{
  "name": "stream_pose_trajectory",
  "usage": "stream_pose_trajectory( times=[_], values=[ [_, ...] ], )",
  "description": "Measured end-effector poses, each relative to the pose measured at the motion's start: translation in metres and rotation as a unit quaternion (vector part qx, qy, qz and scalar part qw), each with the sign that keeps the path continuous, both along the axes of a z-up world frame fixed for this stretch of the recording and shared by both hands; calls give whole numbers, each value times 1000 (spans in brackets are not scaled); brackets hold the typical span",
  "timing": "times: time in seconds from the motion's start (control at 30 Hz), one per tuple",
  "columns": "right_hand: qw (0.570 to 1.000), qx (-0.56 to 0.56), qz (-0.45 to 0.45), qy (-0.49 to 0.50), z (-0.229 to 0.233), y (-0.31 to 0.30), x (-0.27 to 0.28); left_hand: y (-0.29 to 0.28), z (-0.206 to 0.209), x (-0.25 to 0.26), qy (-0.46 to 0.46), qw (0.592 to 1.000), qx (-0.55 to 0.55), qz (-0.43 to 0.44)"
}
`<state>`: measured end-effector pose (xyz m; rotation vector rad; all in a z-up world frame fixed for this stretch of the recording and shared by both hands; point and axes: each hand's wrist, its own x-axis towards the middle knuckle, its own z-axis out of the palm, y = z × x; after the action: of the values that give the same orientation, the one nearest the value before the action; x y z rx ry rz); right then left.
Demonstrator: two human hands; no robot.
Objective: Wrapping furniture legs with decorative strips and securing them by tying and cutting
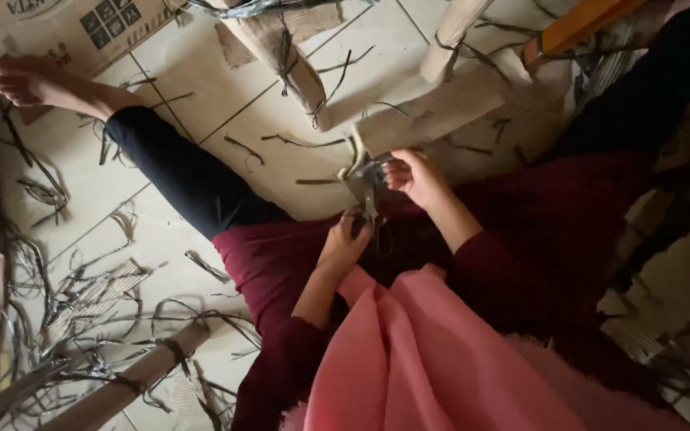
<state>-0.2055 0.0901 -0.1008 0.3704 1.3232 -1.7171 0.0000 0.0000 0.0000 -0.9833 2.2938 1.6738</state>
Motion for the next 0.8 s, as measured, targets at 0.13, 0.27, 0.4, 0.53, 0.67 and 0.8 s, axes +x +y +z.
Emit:
stream_pose_trajectory(
  times=[0.13,0.27,0.4,0.53,0.67,0.8],
  values=[
    [998,-31,22,-43,79,-14,39,4,-12,5,55,998,-21,8],
    [987,-7,125,-100,112,-36,86,4,-97,16,148,981,-125,-17],
    [923,-89,373,-23,134,-43,109,9,-202,57,214,851,-439,-193],
    [921,-77,374,73,137,-33,85,2,-11,36,110,985,-107,-80],
    [940,-1,271,208,101,-5,36,-20,26,45,32,999,24,-12],
    [930,98,192,298,55,31,-16,-68,5,80,7,962,-258,-87]
  ],
)
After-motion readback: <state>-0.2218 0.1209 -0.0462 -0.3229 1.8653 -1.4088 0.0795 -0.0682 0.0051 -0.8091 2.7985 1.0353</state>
